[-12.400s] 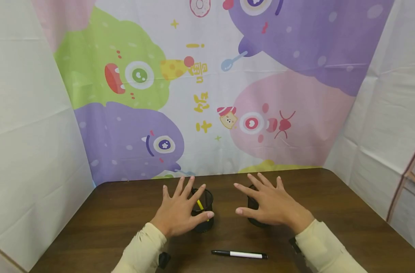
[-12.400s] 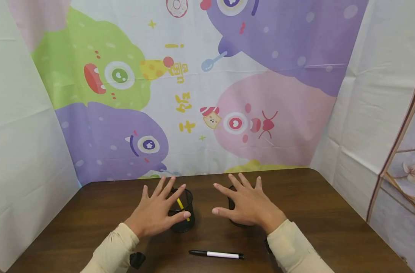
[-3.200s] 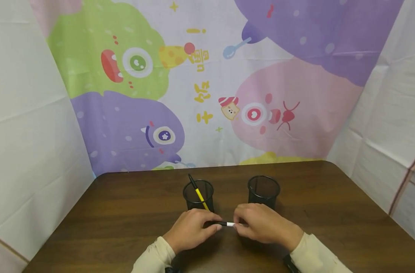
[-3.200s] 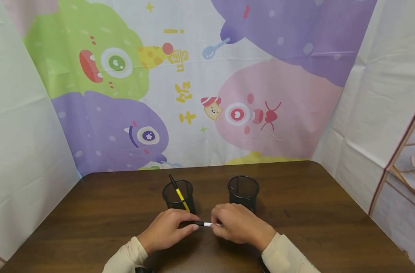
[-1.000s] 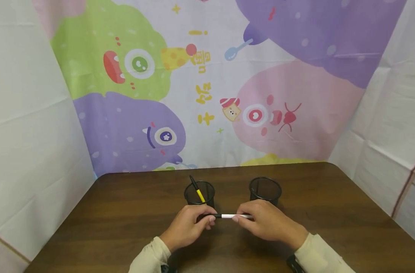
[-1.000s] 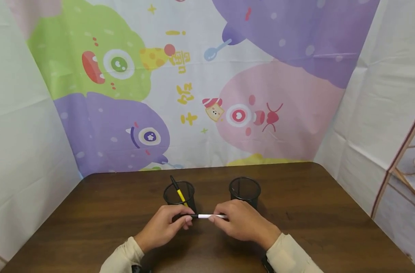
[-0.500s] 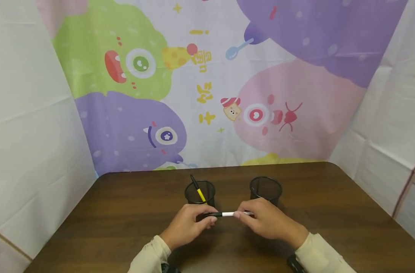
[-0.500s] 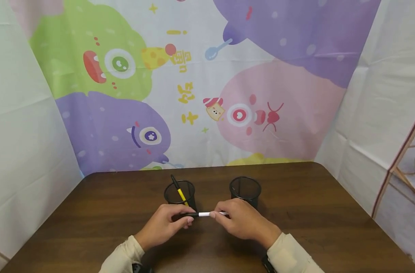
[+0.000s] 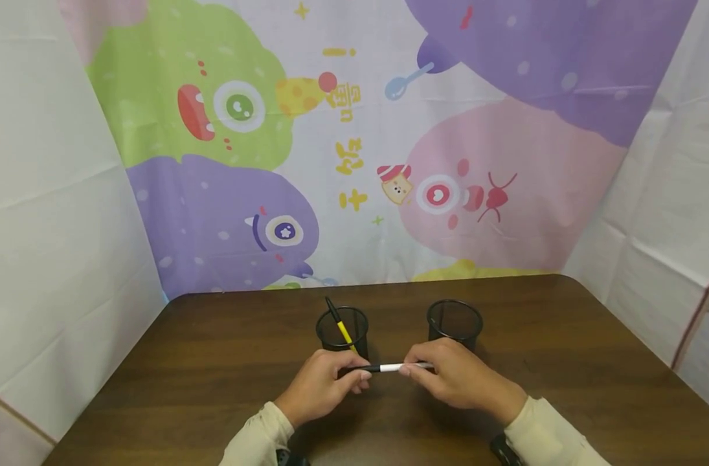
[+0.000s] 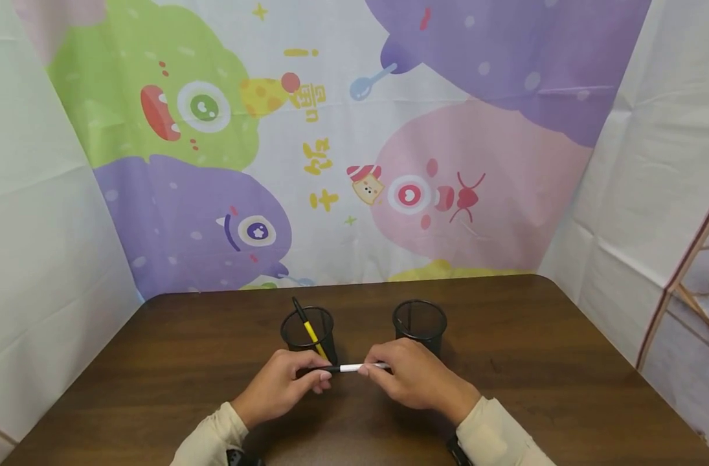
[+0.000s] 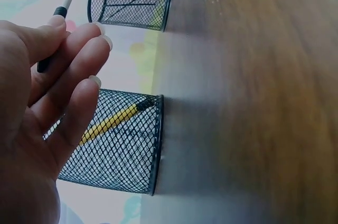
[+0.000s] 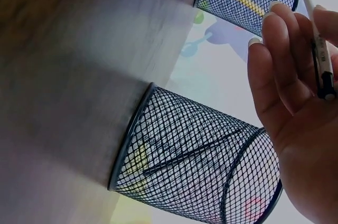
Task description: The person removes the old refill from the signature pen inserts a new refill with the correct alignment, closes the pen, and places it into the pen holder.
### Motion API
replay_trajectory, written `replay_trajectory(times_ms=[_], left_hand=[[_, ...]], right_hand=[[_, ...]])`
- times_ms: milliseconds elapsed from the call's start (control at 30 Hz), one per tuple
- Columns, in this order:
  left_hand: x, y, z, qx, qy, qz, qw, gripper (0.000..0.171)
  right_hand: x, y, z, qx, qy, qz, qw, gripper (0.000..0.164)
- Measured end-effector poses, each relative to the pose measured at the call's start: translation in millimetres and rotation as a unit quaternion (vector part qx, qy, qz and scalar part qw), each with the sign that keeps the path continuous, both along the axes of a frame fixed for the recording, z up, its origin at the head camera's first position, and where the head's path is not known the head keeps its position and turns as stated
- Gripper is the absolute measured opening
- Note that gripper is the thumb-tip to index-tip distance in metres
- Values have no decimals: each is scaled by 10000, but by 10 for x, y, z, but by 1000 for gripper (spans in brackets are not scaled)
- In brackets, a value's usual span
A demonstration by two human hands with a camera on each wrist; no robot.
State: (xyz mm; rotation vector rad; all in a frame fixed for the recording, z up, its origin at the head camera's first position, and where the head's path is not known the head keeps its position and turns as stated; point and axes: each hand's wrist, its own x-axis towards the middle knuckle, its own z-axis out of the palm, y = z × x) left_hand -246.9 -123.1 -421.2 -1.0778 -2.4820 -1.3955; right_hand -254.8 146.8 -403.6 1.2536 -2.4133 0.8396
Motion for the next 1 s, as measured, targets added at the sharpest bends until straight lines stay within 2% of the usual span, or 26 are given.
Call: replay_trajectory(times_ms=[200,333,700,1000], left_hand=[[0,3,4,17,-143,3,9999,13],[-13,-1,6,0,-107,40,9999,11],[-18,-34,-8,187,-101,-111,9997,12],[-26,-34,-1,142,-111,-41,9998,13]], right_hand=[[7,-2,-1,82,-59,-123,9999,11],[5,-8,-1,66,-17,-224,9997,10],[14,-28,21,39,73,-234,9997,12],[0,-29,7,-81,280,-123,9995,12]])
